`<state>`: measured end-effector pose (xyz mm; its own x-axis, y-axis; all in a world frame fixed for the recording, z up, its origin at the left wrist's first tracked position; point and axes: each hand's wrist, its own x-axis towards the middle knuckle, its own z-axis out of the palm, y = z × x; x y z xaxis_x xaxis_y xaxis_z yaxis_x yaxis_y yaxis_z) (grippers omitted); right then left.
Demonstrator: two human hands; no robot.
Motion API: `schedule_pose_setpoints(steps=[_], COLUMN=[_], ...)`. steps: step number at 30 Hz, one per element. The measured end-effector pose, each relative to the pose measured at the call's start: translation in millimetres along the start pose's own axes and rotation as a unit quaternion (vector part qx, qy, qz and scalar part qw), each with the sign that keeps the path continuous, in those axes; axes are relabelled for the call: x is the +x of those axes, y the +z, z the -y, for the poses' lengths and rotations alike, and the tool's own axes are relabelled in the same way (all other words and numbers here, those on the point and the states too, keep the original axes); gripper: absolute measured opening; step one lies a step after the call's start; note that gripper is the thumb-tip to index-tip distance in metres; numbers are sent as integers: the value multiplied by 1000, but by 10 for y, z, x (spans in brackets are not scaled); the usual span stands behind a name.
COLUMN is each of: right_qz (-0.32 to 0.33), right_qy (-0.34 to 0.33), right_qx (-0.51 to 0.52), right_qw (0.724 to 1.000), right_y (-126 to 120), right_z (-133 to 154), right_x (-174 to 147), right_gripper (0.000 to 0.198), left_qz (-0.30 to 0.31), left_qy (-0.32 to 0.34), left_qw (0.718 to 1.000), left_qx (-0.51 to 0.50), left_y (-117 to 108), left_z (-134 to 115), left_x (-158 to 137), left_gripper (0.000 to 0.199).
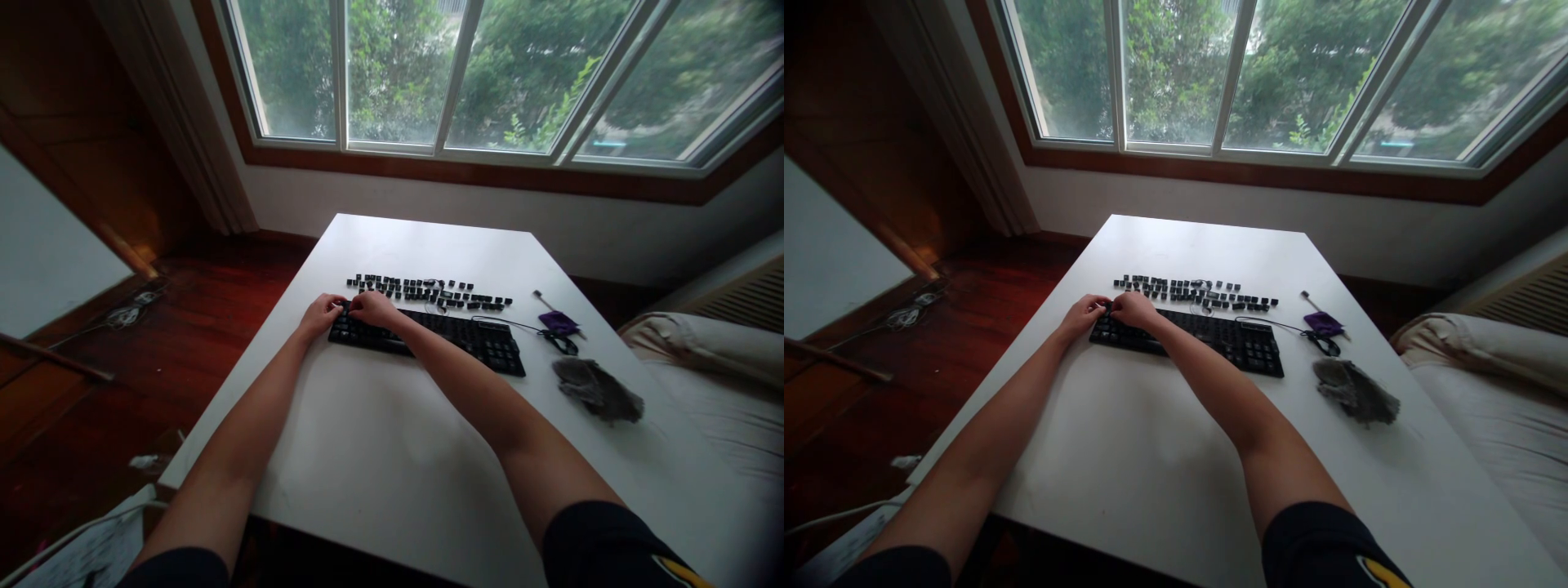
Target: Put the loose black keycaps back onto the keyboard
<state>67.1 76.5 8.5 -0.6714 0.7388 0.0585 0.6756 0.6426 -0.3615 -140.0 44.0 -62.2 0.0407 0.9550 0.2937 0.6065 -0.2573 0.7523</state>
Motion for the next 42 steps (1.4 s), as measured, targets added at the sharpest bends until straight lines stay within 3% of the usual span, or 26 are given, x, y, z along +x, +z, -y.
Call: schedule_pose_setpoints(steps=[8, 22, 31, 42], right_qz=[-21, -94, -109, -94], right_qy=[-28, -48, -67, 17], right_qx=[-92, -123, -152, -40], right_qw=[995, 987, 980, 995], right_y=[6, 223, 303, 187], right_z=[166, 307, 316, 177], right_x=[-102, -613, -702, -438], right_gripper=[18, 45, 53, 28], left_qz=[2, -18, -23, -18], left_qy=[-1, 16, 8, 5], left_qw=[1000, 999, 999, 999], left_qx=[1, 25, 41, 39], left_y=[3, 20, 23, 16], left_z=[6, -6, -23, -47], left_x=[2, -13, -20, -16], left_gripper=[32, 32, 31, 31])
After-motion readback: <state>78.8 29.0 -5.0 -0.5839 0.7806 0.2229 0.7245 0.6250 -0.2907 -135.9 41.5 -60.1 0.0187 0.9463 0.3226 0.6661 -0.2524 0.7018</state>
